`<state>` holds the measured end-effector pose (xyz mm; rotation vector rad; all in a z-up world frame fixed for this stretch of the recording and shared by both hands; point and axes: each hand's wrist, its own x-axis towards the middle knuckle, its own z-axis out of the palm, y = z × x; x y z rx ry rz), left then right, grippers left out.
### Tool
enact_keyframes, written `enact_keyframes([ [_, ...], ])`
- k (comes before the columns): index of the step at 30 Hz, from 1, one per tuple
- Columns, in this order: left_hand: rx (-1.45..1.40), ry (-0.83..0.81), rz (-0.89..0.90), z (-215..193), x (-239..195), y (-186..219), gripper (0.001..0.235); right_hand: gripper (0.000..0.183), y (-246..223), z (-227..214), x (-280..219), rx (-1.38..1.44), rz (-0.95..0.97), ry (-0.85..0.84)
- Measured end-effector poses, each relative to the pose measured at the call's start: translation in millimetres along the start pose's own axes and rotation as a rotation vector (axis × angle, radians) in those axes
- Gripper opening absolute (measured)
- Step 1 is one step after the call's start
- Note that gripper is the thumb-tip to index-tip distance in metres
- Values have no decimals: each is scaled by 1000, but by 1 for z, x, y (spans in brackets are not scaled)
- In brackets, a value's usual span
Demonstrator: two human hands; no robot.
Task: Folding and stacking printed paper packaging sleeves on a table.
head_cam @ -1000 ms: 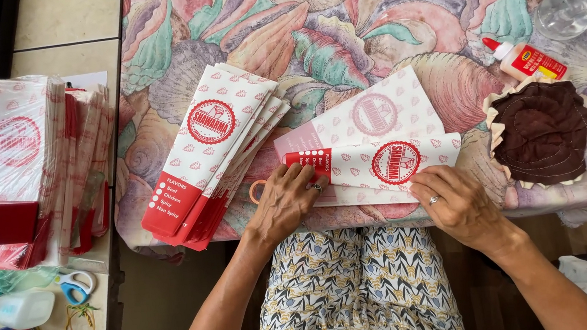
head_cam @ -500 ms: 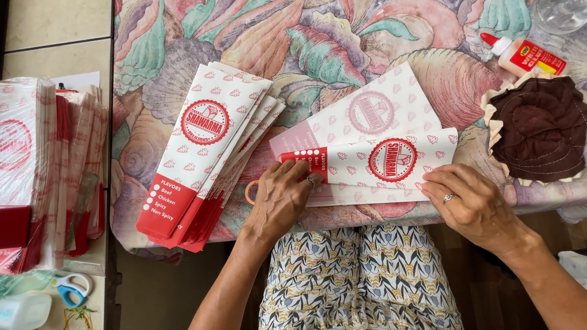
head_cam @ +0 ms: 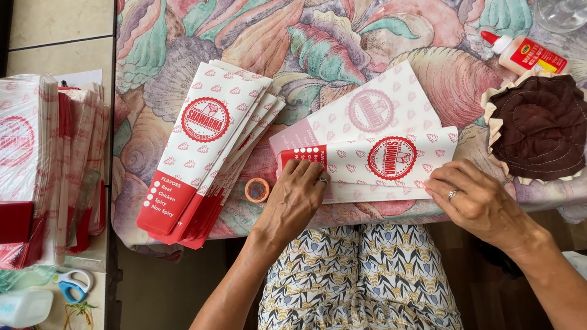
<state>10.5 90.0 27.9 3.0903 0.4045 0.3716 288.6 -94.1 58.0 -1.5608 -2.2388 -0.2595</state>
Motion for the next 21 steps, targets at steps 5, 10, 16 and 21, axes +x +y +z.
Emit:
enact_keyframes([
  [5, 60, 42, 55, 5, 2, 3, 27, 9, 1, -1, 0, -9, -23, -4],
  [10, 81, 74, 42, -4, 5, 14, 32, 14, -6, -5, 3, -63, -11, 10],
  [16, 179, -26, -58, 4, 2, 38, 39, 29, -17, 3, -3, -38, 77, 33],
  [21, 289, -146, -220, 9, 5, 72, 48, 45, -20, 17, -15, -69, 110, 32],
])
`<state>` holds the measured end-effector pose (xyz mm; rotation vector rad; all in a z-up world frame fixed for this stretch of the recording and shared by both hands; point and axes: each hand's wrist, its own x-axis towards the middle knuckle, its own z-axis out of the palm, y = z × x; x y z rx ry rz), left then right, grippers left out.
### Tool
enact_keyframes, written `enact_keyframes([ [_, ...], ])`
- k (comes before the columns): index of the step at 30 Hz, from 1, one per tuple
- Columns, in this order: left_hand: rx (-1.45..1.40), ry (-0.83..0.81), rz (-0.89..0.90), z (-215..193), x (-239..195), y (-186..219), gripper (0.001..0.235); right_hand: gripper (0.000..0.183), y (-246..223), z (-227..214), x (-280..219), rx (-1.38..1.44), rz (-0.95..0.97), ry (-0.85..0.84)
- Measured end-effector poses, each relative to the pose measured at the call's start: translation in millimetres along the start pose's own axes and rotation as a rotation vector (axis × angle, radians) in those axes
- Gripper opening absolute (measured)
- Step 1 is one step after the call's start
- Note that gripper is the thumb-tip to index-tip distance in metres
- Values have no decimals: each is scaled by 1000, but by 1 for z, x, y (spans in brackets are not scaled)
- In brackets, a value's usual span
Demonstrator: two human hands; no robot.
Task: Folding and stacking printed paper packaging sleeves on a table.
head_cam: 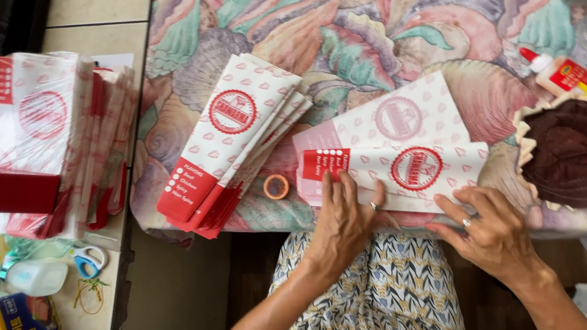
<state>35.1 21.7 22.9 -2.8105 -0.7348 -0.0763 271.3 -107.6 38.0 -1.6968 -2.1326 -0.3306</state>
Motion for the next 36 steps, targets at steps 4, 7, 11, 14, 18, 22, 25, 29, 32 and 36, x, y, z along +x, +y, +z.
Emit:
enact_keyframes([
  [4, -113, 24, -155, 9, -5, 19, 110, 43, -4, 6, -7, -26, 11, 23],
  [7, -63, 10, -156, 15, -6, 21, 123, 44, 1, 7, -6, -31, 22, -4],
  [11, 50, -71, -117, 29, -10, 26, 124, 30, 10, 5, 7, -89, 140, -121],
  [14, 81, -114, -95, 26, -9, 26, 116, 25, -13, 9, 76, 58, 44, 66],
  [18, 198, -212, -14, 8, -8, 18, 86, 22, -83, 46, 157, 432, -66, 24],
  [22, -40, -74, -331, 14, -4, 23, 115, 11, -128, 103, 191, 279, -356, -94],
  [25, -24, -55, -215, 38, -13, 31, 95, 8, -124, 98, 199, 302, -369, -96],
  [29, 170, -53, -165, 5, -2, 8, 75, 17, -84, 40, 196, 269, -235, -56],
  [32, -18, -111, -34, 32, -8, 16, 108, 24, -30, 39, 159, 311, -164, -160],
  [36, -68, -39, -86, 30, -6, 14, 102, 29, -12, 47, 156, 477, -46, -180],
])
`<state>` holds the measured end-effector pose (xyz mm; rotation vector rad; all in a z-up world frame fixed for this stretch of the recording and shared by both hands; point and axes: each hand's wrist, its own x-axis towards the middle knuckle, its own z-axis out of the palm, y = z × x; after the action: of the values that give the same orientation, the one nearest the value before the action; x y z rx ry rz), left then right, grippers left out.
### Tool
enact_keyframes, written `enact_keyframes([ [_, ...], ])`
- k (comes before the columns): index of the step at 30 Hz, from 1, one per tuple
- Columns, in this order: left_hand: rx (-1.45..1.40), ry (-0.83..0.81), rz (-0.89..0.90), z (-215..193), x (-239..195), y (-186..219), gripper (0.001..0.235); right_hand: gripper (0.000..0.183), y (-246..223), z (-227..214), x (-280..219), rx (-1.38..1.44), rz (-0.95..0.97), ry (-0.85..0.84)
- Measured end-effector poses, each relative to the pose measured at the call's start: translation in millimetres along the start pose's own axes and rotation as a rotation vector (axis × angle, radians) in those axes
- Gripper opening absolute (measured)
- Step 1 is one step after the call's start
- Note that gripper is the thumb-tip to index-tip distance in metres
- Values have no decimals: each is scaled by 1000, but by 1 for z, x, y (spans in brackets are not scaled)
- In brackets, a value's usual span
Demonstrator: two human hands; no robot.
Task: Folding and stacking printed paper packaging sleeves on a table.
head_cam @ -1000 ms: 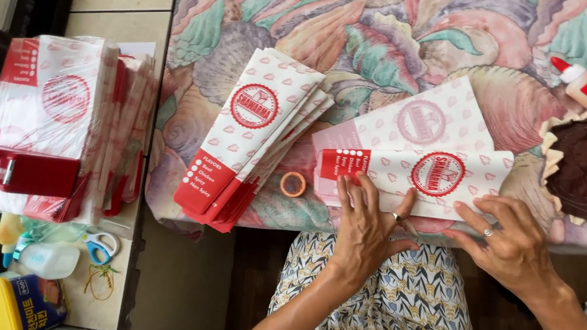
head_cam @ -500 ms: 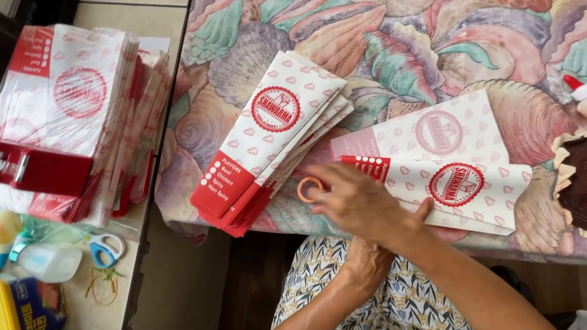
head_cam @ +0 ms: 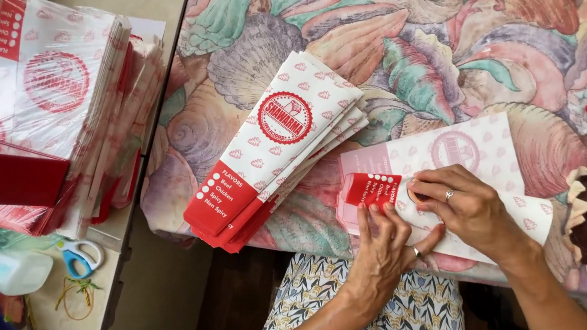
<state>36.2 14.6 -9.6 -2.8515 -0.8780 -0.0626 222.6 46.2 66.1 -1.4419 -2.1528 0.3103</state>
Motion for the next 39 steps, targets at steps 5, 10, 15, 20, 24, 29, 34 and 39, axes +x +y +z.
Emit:
enact_keyframes([
  [5, -12, -70, 53, 5, -6, 1, 109, 28, 15, 37, 31, 155, -135, -11],
  [10, -64, -60, 40, 8, -9, 3, 105, 27, -6, 59, 66, 208, -209, -72],
  [15, -50, 6, 21, 12, -5, 7, 91, 24, 36, 6, -7, 103, -84, -102],
  [20, -78, -48, 51, 12, -2, 5, 122, 30, 64, -63, -84, -4, 150, 30],
  [24, -69, -56, 64, 14, -2, 3, 132, 36, 66, -47, -71, -9, 197, 20],
  [29, -16, 7, 36, 11, -4, 4, 120, 27, 40, 28, 10, 212, -54, -109],
  [34, -32, -113, 76, 21, -7, 8, 115, 23, 15, 62, 50, 229, -334, -54],
  [39, 27, 24, 12, 21, -6, 6, 84, 75, 94, -15, -70, 150, -264, -59],
])
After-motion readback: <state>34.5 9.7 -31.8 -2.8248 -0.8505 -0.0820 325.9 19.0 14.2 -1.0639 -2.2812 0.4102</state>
